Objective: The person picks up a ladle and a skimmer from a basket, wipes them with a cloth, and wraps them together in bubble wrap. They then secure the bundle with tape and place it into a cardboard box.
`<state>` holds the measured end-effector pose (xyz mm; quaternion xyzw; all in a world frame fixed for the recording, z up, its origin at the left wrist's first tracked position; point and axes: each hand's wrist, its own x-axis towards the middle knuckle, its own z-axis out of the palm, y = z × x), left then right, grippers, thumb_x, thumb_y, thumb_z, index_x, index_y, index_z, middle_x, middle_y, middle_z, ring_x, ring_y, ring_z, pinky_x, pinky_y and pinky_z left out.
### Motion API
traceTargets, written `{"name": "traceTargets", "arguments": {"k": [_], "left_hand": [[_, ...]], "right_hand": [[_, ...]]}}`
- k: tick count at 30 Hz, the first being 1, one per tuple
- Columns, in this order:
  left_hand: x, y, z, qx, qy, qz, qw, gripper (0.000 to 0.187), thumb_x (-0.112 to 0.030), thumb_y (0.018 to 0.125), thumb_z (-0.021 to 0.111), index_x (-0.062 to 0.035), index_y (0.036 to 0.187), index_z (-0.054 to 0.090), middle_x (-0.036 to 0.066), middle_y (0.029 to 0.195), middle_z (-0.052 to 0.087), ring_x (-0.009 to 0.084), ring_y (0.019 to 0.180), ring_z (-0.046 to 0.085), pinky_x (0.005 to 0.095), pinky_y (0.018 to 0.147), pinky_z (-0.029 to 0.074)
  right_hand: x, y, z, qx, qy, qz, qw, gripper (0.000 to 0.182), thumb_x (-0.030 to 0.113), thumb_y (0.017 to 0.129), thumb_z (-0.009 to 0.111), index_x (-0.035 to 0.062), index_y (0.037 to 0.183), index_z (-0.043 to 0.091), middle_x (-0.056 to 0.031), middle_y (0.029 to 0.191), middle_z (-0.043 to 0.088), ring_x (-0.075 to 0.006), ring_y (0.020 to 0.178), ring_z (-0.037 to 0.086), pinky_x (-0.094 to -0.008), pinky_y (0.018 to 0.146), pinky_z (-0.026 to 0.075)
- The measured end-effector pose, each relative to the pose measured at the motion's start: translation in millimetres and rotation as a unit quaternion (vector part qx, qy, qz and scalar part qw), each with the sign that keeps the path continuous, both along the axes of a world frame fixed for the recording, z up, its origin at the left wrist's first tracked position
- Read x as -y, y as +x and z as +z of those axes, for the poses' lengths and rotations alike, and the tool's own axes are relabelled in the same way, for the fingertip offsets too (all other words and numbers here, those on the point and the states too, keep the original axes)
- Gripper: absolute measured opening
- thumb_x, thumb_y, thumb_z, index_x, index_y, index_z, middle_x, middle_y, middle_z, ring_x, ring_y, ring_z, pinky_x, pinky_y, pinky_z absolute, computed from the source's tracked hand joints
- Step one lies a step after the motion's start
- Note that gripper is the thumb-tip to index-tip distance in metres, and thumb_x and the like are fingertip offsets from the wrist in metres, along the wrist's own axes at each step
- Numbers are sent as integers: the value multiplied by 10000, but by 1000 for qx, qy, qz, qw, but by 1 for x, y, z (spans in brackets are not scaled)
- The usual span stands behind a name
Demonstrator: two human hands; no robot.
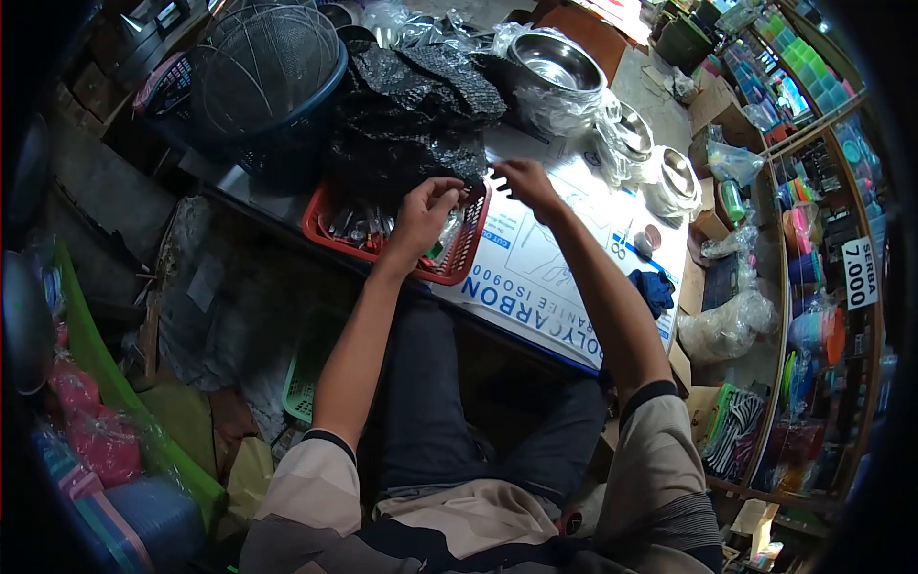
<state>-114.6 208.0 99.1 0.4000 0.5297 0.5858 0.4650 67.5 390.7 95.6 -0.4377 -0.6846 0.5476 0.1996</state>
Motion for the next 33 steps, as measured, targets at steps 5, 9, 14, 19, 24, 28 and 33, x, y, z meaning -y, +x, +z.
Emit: {"name": "traceTargets", "arguments": {"k": [5, 9, 14, 19, 24, 28, 33], "left_hand": [[-28, -4, -8, 98, -22, 5, 995, 250, -136, 1099, 605, -5, 1294, 690, 57, 1141, 752, 112, 1032, 689, 280, 966, 547], [-40, -2, -19, 92, -16, -3, 996, 230, -108, 1092, 612, 8, 1270, 699, 63, 1154, 752, 115, 1053, 701, 283, 962, 556], [-41, -2, -15, 88, -33, -4, 996, 239, -120, 1086, 623, -5, 1280, 703, 49, 1160, 750, 119, 1041, 691, 283, 959, 542], [-41, 4, -5, 111, -28, -12, 993, 245, -122, 1089, 618, -2, 1287, 699, 52, 1170, 746, 125, 1067, 681, 292, 985, 538], [-32, 14, 6, 139, -10, -25, 990, 254, -119, 1092, 615, 7, 1300, 684, 45, 1186, 732, 103, 1063, 673, 278, 962, 545], [-10, 24, -1, 165, -2, -17, 986, 246, -112, 1101, 600, 7, 1306, 664, 36, 1168, 723, 74, 1033, 663, 267, 937, 551], [43, 71, -43, 171, -5, -3, 985, 235, -114, 1073, 644, -7, 1274, 699, 40, 1122, 740, 105, 1036, 667, 279, 952, 527]], "right_hand": [[-37, -77, 0, -71, -61, -117, 989, 505, 447, 1020, 745, -9, 1236, 730, -59, 933, 714, -133, 751, 660, -283, 597, 502], [-58, -113, 1, -97, -89, -227, 965, 568, 527, 948, 812, 18, 1193, 753, -45, 910, 702, -133, 760, 656, -284, 574, 466], [-75, -121, 12, -105, -121, -194, 968, 333, 365, 980, 799, 111, 1192, 765, -8, 965, 707, -113, 754, 634, -268, 581, 453], [-79, -120, 13, -137, -152, -196, 959, 227, 313, 1017, 711, 126, 1146, 705, -6, 979, 666, -120, 748, 638, -292, 605, 485], [-68, -134, 23, -112, -159, -288, 938, 290, 336, 1012, 727, 51, 1017, 677, -38, 831, 627, -152, 675, 590, -348, 564, 450], [-102, -144, -8, -78, -142, -291, 943, 323, 363, 940, 846, 81, 890, 698, -42, 782, 637, -158, 622, 543, -367, 558, 419], [-129, -132, -15, -107, -13, -239, 965, 324, 354, 874, 885, 108, 1073, 810, -19, 878, 661, -123, 669, 512, -324, 563, 413]]}}
